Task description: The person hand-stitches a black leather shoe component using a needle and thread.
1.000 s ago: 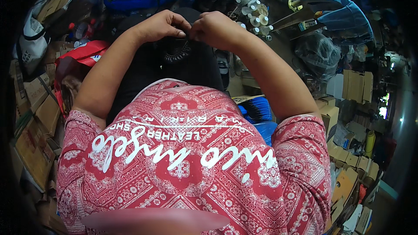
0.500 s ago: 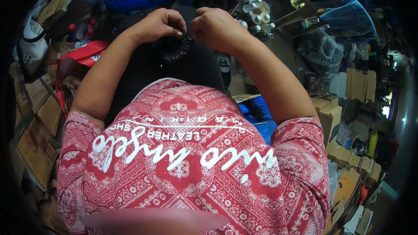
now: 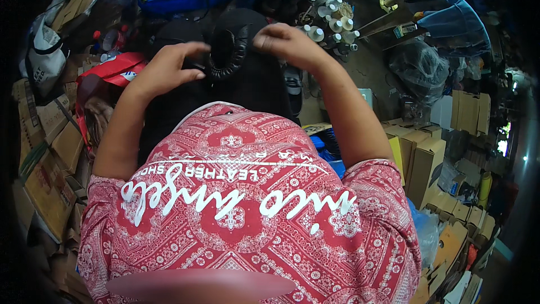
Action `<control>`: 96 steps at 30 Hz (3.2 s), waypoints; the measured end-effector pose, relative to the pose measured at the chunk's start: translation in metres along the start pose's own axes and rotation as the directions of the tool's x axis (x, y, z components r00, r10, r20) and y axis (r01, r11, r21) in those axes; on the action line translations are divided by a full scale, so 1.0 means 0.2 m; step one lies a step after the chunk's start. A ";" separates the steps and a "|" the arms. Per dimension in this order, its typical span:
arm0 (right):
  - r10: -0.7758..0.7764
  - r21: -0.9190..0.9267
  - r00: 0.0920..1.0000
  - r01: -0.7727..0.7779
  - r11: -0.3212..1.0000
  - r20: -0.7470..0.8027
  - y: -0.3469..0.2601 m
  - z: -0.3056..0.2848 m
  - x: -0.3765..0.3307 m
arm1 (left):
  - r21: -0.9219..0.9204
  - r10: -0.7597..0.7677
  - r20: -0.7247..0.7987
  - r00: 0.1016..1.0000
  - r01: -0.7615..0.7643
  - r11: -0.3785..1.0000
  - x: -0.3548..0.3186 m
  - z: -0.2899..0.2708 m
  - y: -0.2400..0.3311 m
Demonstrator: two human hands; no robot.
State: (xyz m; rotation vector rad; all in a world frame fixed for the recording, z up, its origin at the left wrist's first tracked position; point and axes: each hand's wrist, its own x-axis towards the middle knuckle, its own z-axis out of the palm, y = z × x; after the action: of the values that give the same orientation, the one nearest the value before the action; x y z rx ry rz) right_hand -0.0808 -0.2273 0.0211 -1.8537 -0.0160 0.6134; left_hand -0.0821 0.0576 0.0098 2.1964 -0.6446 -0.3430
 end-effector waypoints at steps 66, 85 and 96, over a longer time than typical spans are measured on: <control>-0.005 -0.091 0.973 0.027 0.996 0.232 -0.01 0.04 0.05 | 0.048 0.372 0.027 0.928 -0.373 0.927 -0.01 0.16 0.06; -0.075 -0.461 0.991 0.118 0.880 0.112 -0.17 0.12 -0.12 | -0.467 0.157 0.288 0.945 -0.005 0.884 0.40 0.13 0.05; -0.155 0.081 0.969 0.173 0.982 -0.192 -0.26 0.03 -0.37 | -0.544 0.136 0.279 0.951 0.039 0.838 0.42 0.13 -0.02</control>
State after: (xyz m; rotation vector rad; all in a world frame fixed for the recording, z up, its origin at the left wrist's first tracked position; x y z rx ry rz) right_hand -0.1336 -0.2256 0.0952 -1.7871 -0.0166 0.3201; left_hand -0.0229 -0.0032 -0.0131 1.5841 -0.6689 -0.7564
